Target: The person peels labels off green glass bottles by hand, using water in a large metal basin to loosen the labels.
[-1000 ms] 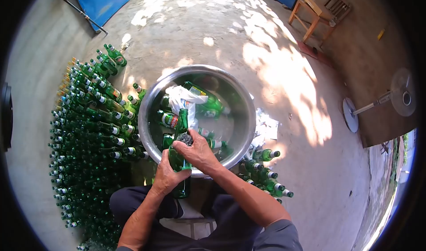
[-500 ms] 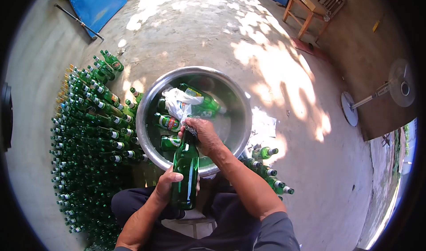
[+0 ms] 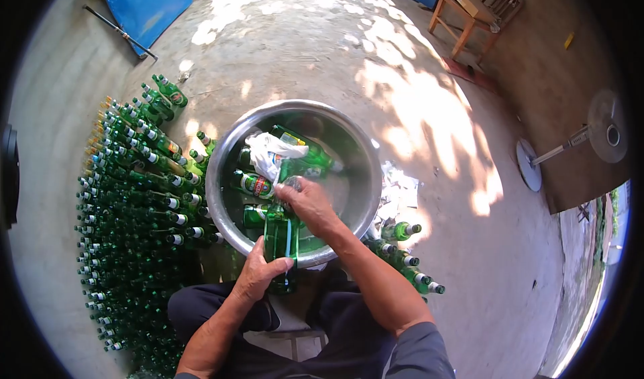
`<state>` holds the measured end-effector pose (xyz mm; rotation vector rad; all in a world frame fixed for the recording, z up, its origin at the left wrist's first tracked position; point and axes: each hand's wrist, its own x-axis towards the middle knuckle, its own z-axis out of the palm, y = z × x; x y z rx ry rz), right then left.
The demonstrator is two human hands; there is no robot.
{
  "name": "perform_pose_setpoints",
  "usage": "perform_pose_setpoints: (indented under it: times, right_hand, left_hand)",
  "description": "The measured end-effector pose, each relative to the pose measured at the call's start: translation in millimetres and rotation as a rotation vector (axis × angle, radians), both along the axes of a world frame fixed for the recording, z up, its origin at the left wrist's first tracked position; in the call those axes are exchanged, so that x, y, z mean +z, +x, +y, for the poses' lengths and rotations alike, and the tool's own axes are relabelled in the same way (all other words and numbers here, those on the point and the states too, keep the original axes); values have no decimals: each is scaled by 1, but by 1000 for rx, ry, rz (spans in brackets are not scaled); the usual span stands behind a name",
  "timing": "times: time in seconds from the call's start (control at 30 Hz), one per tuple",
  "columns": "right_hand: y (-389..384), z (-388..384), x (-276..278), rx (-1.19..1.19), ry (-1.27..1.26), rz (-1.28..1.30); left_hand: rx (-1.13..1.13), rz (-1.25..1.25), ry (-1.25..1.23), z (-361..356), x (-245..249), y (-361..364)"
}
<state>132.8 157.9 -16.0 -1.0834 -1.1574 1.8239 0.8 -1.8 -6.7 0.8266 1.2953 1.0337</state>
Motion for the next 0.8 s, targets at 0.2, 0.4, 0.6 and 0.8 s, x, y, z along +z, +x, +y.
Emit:
perform_pose_setpoints:
  times: [0.2,0.4,0.6,0.8]
  right_hand:
    - [-20,-47,14,154,284,-122]
    - [-13,-25,19,121,108,-347]
    - [-2,-15,-9,-24,8,-70]
    - [-7,-14,2,16,-126,16]
  left_hand:
    - [164,-61,44,10,8,-16]
    - [134,-8,34,5,9,-7]
    - [-7,148,-16,6,24,2]
    - [-49,379,-62,5,21,0]
